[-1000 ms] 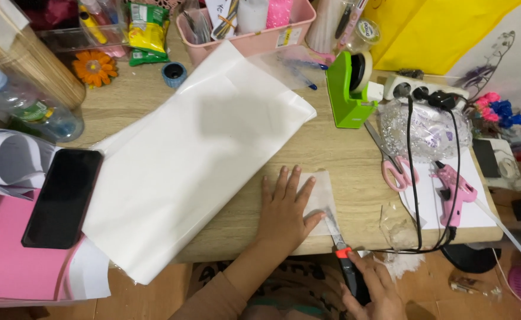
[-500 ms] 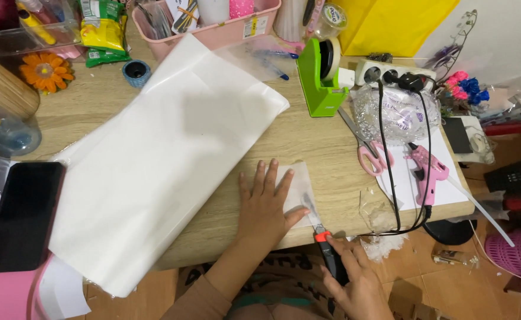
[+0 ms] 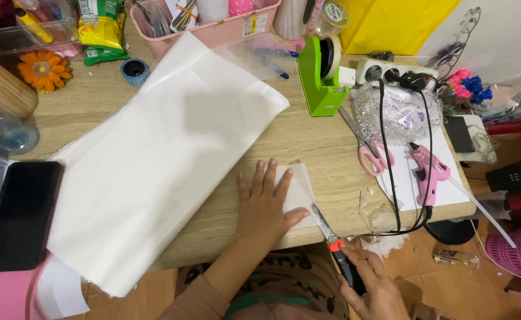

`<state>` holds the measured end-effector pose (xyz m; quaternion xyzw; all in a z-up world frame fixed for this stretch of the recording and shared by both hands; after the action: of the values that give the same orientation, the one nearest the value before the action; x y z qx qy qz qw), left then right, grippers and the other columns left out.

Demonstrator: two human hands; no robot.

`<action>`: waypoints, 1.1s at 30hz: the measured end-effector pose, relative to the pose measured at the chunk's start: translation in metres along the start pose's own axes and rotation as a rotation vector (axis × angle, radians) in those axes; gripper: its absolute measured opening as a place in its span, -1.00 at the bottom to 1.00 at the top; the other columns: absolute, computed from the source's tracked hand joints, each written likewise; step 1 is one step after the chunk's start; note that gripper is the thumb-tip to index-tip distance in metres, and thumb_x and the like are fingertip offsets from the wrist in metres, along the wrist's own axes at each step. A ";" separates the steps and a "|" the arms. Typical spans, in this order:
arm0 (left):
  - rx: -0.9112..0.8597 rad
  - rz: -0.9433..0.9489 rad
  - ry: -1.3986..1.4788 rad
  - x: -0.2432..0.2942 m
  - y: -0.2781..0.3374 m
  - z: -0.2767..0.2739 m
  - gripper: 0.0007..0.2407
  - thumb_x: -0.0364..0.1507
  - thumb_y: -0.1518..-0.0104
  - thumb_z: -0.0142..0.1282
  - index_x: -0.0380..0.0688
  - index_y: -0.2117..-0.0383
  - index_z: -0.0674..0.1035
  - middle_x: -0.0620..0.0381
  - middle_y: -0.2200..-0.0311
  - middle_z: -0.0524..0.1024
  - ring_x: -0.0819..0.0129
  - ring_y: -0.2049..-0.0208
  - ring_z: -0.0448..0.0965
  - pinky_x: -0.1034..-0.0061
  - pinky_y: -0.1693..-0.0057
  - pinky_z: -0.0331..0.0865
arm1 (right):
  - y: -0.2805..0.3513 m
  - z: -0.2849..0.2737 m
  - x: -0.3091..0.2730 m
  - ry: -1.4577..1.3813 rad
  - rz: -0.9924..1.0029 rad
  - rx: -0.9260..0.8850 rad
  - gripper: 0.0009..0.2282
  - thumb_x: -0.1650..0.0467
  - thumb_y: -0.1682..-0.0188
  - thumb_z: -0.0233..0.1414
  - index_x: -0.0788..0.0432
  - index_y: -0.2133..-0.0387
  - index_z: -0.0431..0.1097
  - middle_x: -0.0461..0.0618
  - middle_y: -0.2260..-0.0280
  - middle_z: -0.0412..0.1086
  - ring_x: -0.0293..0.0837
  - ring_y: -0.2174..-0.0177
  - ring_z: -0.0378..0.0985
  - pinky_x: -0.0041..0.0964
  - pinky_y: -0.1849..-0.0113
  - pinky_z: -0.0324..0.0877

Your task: The person cuts a piece of white material from a larger roll using a utility knife. They smooth the material on the table, cut along the edge, and then fold the cut piece.

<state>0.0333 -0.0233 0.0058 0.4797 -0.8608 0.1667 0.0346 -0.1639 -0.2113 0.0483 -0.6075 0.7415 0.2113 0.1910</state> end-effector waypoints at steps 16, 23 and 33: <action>0.038 0.018 -0.014 0.000 0.001 0.000 -0.19 0.31 -0.03 -0.15 0.18 -0.39 0.17 -0.03 -0.46 -0.08 -0.02 -0.47 -0.19 -0.31 -0.40 -0.32 | -0.048 -0.014 -0.040 0.185 -0.018 -0.107 -0.43 0.28 0.06 0.09 -0.34 -0.29 0.18 -0.15 -0.05 0.31 -0.07 0.10 0.53 -0.15 0.35 0.53; 0.020 0.021 -0.010 -0.001 -0.001 0.002 -0.17 0.34 -0.04 -0.20 0.15 -0.39 0.14 -0.03 -0.46 -0.13 -0.04 -0.47 -0.25 -0.32 -0.38 -0.36 | -0.051 -0.013 -0.035 0.178 -0.128 -0.018 -0.50 0.30 0.03 0.06 -0.22 -0.26 0.25 -0.13 -0.02 0.33 -0.12 0.05 0.49 -0.21 0.30 0.49; 0.040 0.021 -0.035 0.000 -0.001 -0.002 -0.16 0.33 -0.01 -0.13 0.16 -0.39 0.15 -0.03 -0.47 -0.12 -0.05 -0.47 -0.20 -0.33 -0.38 -0.31 | -0.037 -0.022 0.000 0.182 -0.149 -0.015 -0.48 0.29 0.03 0.08 -0.12 -0.27 0.25 -0.10 -0.11 0.36 -0.07 -0.19 0.34 -0.11 0.10 0.47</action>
<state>0.0337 -0.0225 0.0080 0.4740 -0.8628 0.1757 0.0083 -0.1281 -0.2295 0.0634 -0.6790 0.7069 0.1460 0.1337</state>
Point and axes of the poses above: each hand's wrist, its own y-axis away from the middle knuckle, its own z-axis out of the palm, x = y × z, the point moved 4 cm from there along -y, towards the middle knuckle
